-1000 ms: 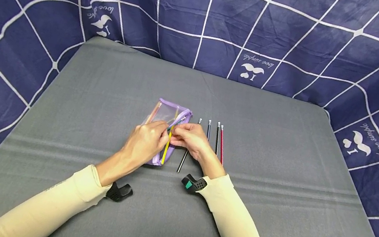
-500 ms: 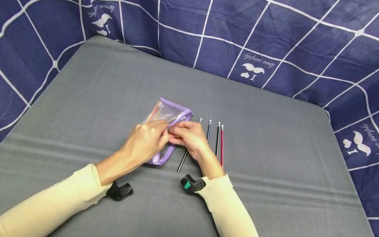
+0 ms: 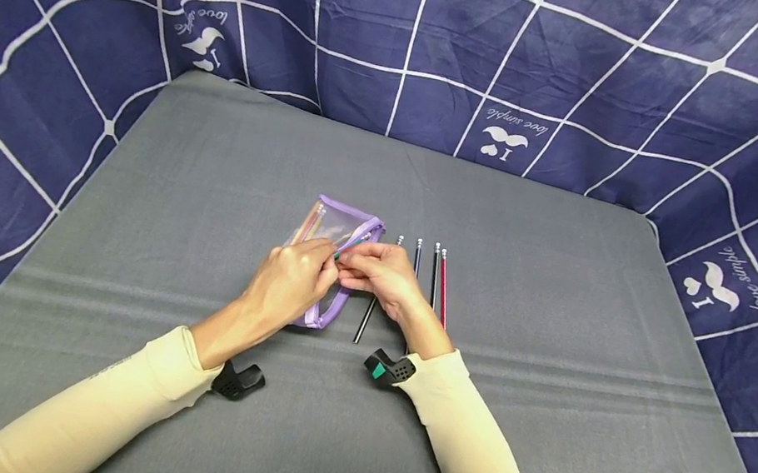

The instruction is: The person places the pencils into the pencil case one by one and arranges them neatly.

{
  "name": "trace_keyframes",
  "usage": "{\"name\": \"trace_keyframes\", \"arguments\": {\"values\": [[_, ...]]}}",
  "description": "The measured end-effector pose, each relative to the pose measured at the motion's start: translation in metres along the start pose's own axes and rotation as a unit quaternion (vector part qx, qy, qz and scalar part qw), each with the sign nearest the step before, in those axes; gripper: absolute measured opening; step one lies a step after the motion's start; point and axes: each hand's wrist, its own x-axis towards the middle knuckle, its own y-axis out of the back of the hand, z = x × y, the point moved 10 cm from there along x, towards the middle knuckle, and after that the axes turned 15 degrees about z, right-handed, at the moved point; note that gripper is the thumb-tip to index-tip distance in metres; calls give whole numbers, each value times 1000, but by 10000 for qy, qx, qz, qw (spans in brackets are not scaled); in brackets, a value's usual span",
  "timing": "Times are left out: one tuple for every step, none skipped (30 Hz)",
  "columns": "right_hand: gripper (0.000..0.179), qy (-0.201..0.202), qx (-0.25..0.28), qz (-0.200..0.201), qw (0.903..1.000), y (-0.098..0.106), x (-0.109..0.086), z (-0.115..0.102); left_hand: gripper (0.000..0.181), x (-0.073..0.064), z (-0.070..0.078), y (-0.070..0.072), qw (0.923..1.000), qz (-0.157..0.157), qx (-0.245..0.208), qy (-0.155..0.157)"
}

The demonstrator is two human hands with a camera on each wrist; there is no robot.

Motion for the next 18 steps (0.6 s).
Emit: {"name": "trace_keyframes", "arguments": {"values": [[8, 5, -3, -5, 10000, 1, 0, 0, 11, 0, 0, 0, 10000, 13, 2, -8], [8, 4, -13, -7, 10000, 1, 0, 0, 11, 0, 0, 0, 10000, 25, 6, -15], [8, -2, -17, -2, 10000, 2, 0, 0, 11, 0, 0, 0, 10000, 33, 5, -22], [8, -5, -19, -2, 10000, 2, -1, 0, 11, 0, 0, 0, 10000, 38, -2, -30], [8, -8, -19, -4, 10000, 3, -1, 0, 12, 0, 0, 0, 10000, 41, -4, -35], [9, -8, -24, -11, 10000, 3, -1, 0, 12, 0, 0, 1, 10000, 42, -7, -35], [10, -14, -24, -15, 10000, 4, -1, 0, 13, 0, 0, 1, 10000, 37, -10, -39], [11, -16, -28, -16, 10000, 4, -1, 0, 14, 0, 0, 1, 10000, 30, -16, -43], [11, -9, -38, -19, 10000, 5, -1, 0, 14, 0, 0, 1, 10000, 24, -25, -47], [12, -7, -45, -25, 10000, 5, -2, 0, 14, 0, 0, 1, 10000, 19, -24, -47], [13, -2, -57, -26, 10000, 6, -2, 0, 14, 0, 0, 0, 10000, 18, -24, -49], [15, 3, -77, -25, 10000, 6, -2, 0, 14, 0, 0, 0, 10000, 17, -24, -49], [16, 4, -88, -17, 10000, 7, -2, 0, 14, 0, 0, 1, 10000, 16, -31, -55], [17, 6, -101, -4, 9999, 8, -2, 0, 14, 0, 1, 1, 10000, 18, -32, -59], [19, 5, -108, 8, 9999, 10, -3, -1, 14, 0, 1, 1, 10000, 24, -30, -62], [20, 0, -113, 27, 9999, 11, -3, -1, 15, 0, 1, 1, 10000, 27, -24, -61], [20, -2, -121, 46, 9999, 12, -3, -1, 15, 1, 1, 1, 10000, 28, -25, -61], [21, -7, -124, 62, 9999, 13, -2, -1, 16, 1, 1, 1, 10000, 28, -22, -55]]}}
